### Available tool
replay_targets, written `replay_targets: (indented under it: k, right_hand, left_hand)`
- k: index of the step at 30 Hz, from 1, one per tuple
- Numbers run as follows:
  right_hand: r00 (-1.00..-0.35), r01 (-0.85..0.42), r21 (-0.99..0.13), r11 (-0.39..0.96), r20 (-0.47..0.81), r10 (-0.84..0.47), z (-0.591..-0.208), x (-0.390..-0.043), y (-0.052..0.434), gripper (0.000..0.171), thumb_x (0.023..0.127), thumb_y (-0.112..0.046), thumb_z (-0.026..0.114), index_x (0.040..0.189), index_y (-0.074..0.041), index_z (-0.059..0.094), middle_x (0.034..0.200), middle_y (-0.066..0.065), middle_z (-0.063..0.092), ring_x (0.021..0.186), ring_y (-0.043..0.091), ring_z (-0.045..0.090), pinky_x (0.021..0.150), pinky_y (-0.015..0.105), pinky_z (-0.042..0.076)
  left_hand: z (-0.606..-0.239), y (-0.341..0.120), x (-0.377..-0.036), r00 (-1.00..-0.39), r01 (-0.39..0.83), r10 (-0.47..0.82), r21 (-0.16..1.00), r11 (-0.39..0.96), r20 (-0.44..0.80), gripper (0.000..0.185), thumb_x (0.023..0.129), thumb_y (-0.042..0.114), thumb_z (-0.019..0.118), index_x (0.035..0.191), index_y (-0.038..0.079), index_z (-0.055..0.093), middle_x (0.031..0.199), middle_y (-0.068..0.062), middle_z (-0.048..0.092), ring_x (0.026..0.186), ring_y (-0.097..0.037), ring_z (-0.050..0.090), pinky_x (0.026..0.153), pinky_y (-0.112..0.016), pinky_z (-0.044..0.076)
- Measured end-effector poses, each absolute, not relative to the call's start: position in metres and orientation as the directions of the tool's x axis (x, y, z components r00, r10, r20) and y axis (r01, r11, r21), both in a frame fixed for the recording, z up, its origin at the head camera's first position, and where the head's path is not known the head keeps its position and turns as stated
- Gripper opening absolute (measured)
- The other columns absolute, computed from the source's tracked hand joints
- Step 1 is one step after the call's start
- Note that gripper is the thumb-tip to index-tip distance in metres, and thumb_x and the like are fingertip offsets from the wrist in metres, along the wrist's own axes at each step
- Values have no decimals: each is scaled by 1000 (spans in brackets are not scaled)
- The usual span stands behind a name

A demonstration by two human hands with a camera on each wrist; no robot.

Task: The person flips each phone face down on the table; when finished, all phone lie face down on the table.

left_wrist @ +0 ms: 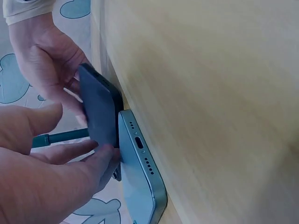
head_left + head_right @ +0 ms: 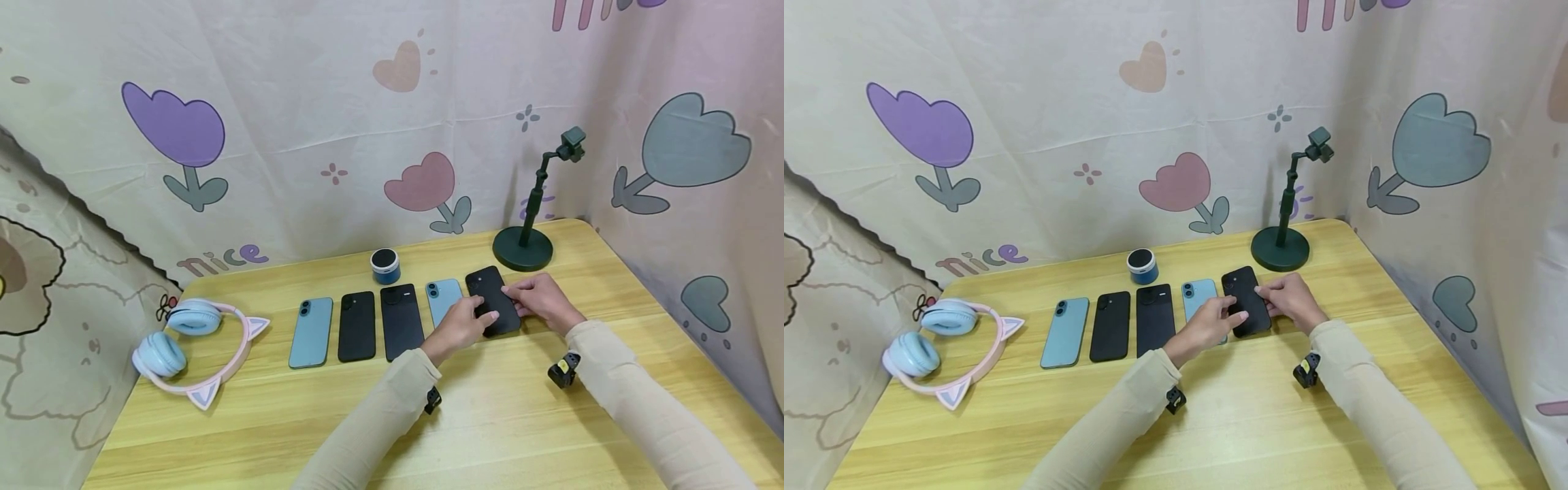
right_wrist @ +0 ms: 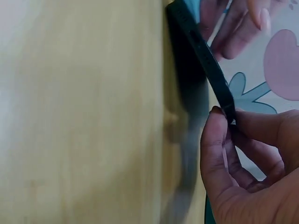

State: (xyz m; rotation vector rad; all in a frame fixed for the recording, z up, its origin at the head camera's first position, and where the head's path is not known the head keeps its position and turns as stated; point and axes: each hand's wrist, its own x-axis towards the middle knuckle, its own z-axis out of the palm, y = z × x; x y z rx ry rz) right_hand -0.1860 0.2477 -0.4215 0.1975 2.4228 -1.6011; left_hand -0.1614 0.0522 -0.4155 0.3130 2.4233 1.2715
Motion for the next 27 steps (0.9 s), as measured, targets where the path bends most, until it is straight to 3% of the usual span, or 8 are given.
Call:
replay_targets:
  k: [10, 11, 13, 15, 18, 20, 27]
  right_hand:
    - [-975, 186, -831, 524, -222, -7, -425, -184, 247, 34, 98, -15, 69, 121, 10, 69, 117, 25, 67, 73, 11, 65, 66, 24, 58]
    - [-975, 187, -829, 527, -224, -6, -424, -184, 247, 33, 98, -14, 69, 120, 10, 70, 116, 25, 66, 73, 12, 65, 67, 25, 58]
    - [-974, 186, -822, 539, -225, -8, -423, -184, 247, 31, 98, -13, 68, 119, 10, 70, 116, 25, 67, 74, 14, 66, 67, 25, 58]
    - [-974, 182, -816, 549, -225, -12, -422, -184, 247, 31, 98, -13, 68, 119, 9, 70, 116, 24, 67, 75, 15, 66, 68, 25, 59]
    - [-977, 165, -802, 574, -214, -18, -420, -183, 248, 34, 98, -15, 68, 121, 10, 69, 116, 25, 67, 78, 17, 66, 70, 26, 59]
    - [-982, 139, -782, 607, -190, -20, -419, -181, 248, 36, 98, -17, 69, 122, 9, 68, 115, 25, 68, 79, 19, 67, 70, 29, 58]
    - [-999, -14, -636, 772, -17, -32, -405, -161, 244, 43, 93, -24, 74, 121, 8, 69, 113, 25, 70, 102, 40, 66, 87, 54, 51]
  left_hand:
    - [-415, 50, -162, -899, 34, 375, 816, 578, -228, 51, 105, 27, 58, 152, 7, 47, 151, -6, 50, 140, -19, 45, 109, -38, 44]
    - [-415, 50, -162, -898, 34, 376, 817, 575, -227, 51, 105, 27, 57, 152, 8, 46, 146, -7, 55, 138, -19, 47, 108, -38, 44]
    - [-413, 49, -161, -895, 38, 385, 822, 568, -224, 52, 106, 26, 56, 153, 9, 45, 127, -15, 66, 118, -27, 61, 105, -37, 46]
    - [-409, 46, -160, -899, 67, 389, 814, 578, -202, 52, 106, 27, 57, 154, 10, 44, 125, -15, 66, 118, -28, 61, 106, -37, 45]
    - [-401, 39, -157, -902, 142, 404, 781, 608, -151, 54, 106, 27, 56, 155, 9, 41, 137, -16, 59, 125, -29, 57, 109, -40, 43]
    - [-394, 30, -154, -902, 214, 417, 729, 651, -108, 56, 106, 29, 56, 155, 8, 41, 156, -9, 43, 144, -23, 39, 114, -42, 38]
    - [-381, -21, -130, -863, 443, 504, 498, 745, 14, 64, 106, 33, 54, 157, 2, 32, 162, -16, 31, 149, -29, 30, 118, -46, 29]
